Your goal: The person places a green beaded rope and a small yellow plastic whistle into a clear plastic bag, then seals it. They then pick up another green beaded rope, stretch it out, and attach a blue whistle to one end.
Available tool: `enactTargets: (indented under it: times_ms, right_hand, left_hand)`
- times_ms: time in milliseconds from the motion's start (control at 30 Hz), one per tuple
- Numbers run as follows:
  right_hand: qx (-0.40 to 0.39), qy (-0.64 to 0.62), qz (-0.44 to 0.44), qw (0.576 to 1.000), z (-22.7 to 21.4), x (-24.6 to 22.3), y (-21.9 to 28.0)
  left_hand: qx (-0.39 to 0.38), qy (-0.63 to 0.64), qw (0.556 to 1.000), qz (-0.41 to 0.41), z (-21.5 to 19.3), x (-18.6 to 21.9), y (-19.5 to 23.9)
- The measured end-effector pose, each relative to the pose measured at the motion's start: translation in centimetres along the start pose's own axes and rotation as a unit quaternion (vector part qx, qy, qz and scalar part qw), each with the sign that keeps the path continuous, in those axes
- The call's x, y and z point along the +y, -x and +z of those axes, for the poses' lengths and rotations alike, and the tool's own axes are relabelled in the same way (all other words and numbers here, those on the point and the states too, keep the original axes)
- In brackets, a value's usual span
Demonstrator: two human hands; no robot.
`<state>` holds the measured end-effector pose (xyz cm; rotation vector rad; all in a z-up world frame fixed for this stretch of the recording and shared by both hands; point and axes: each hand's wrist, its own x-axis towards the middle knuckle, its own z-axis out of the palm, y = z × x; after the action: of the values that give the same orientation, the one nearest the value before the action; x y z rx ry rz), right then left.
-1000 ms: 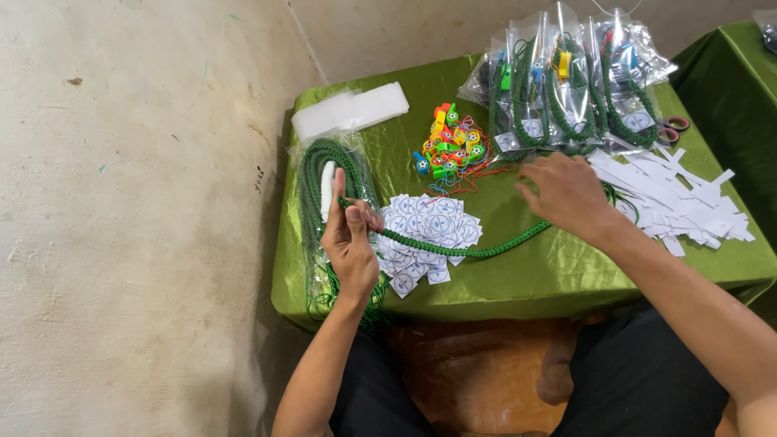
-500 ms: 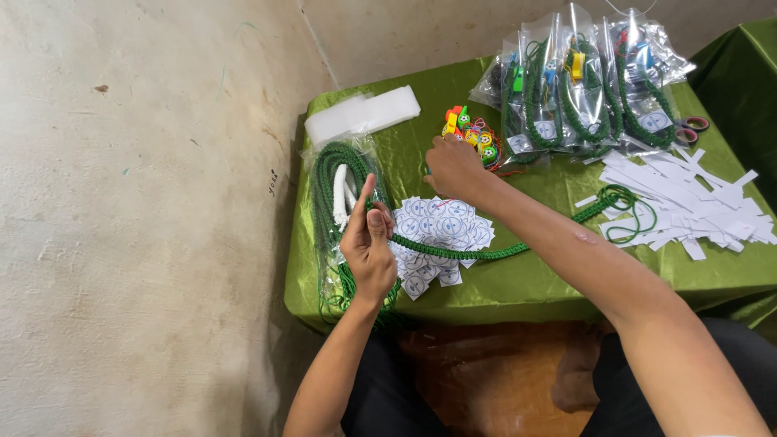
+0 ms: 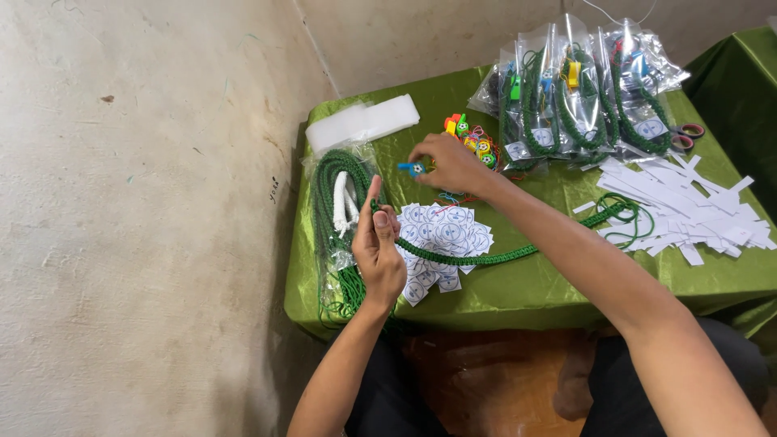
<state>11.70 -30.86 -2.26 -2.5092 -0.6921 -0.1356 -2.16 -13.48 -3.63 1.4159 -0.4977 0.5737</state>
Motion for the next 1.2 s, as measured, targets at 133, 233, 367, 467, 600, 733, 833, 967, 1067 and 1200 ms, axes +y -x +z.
enactTargets:
  times_ms: [133,233,367,467,600,733,833,967,1067,1200]
  right_hand:
    - [0.048,-0.318,-0.051,0.946,-4.0,-2.8,1.5]
    - [0.031,-0.402,-0.056,0.913,-7.0,-5.0,3.4]
    - [0.015,-0.464,-0.084,0.882,-9.2,-8.0,6.4]
    - [0.002,-0.509,-0.111,0.853,-10.0,-8.9,8.5]
    - [-0.008,-0.545,-0.142,0.826,-10.6,-10.1,9.2]
    - [0.029,-0.561,-0.174,0.809,-11.2,-9.7,9.5]
    - [0.070,-0.555,-0.185,0.808,-12.6,-8.2,9.7]
    - [0.131,-0.582,-0.182,0.782,-14.5,-4.9,10.3]
    - [0.190,-0.584,-0.142,0.776,-15.7,-2.8,10.8]
    - [0.237,-0.587,-0.124,0.764,-16.8,-0.2,11.9]
  left_hand:
    - [0.022,-0.039,0.999,-0.004,0.7,0.0,-0.5]
    - [0.028,-0.036,0.999,0.000,0.9,-1.5,-0.7]
    - [0.020,-0.049,0.999,0.009,1.5,-1.2,-0.8]
    - [0.017,-0.062,0.998,0.022,1.4,-1.7,-0.3]
    - [0.005,-0.079,0.996,0.030,1.5,-2.0,-0.3]
    - [0.008,-0.079,0.996,0.033,1.8,-1.2,-0.5]
    - [-0.006,-0.084,0.996,0.027,2.0,0.1,-0.5]
    - [-0.011,-0.094,0.995,0.024,1.8,0.2,-0.5]
    - [-0.013,-0.092,0.995,0.024,1.7,0.0,-0.5]
    - [-0.011,-0.102,0.995,0.020,1.6,0.0,-0.6]
